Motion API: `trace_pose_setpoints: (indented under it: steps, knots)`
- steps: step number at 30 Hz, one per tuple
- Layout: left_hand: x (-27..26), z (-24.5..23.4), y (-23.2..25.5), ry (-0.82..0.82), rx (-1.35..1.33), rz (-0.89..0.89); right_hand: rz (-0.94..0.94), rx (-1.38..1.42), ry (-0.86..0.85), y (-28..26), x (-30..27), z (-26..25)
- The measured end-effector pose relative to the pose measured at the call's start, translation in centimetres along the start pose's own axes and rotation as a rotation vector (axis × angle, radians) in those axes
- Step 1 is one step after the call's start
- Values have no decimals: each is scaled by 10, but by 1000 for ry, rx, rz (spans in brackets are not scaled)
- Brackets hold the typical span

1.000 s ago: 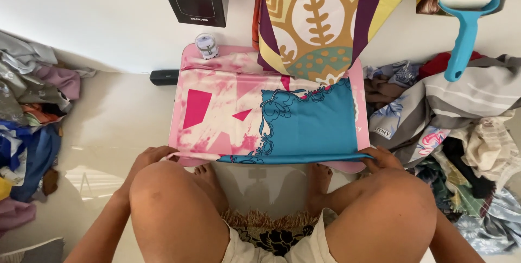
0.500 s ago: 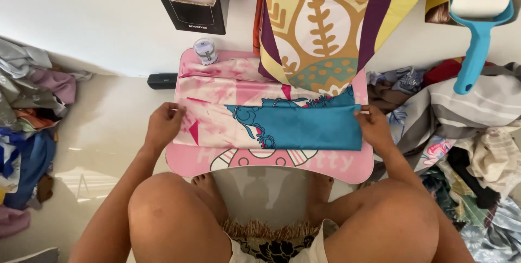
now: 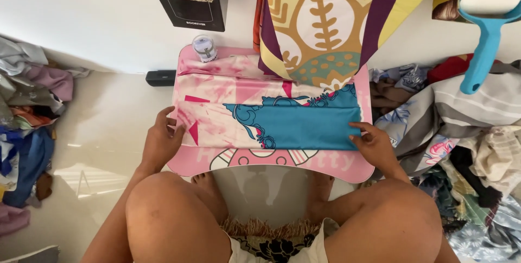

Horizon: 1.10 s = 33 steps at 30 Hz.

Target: The person is lint rolling and folding hijabs on a small table.

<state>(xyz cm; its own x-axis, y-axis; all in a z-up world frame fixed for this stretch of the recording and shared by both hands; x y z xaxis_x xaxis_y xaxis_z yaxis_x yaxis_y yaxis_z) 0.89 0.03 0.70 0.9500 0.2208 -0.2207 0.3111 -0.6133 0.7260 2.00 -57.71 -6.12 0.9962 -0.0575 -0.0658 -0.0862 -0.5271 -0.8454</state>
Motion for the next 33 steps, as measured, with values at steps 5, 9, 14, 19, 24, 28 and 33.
trace_pose_setpoints:
  steps: [5,9,14,19,24,28,33]
  knots:
    - [-5,0,-27,9,3,-2,-9,-8,6,12,-7,2]
    - [-8,4,-63,-7,29,-46,17,-74,-29,2,-21,3]
    - [-34,-3,-66,-65,11,-123,107,-18,-34,42,-47,1]
    - [-32,-6,-69,82,86,44,191,-90,30,33,-46,-10]
    - [-13,-13,-14,204,385,528,-124,-313,92,-63,-23,-12]
    - [17,4,-21,79,584,502,-330,-456,-10,-84,-8,-3]
    - [41,11,-27,-66,701,342,-293,-586,-138,-47,10,4]
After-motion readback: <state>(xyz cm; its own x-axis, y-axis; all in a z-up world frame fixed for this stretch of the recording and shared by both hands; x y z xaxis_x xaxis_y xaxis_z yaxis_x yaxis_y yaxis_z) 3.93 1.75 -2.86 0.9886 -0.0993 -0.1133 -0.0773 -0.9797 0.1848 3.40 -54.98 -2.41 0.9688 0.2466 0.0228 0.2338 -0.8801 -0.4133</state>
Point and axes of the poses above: each hand's wrist, its own x-axis towards the middle knuckle, its own z-axis out of the palm, y = z × x, the point moved 5 cm from there along x, towards the middle knuckle, and after that the axes turned 1 degree about -x, right-handed, at the moved point
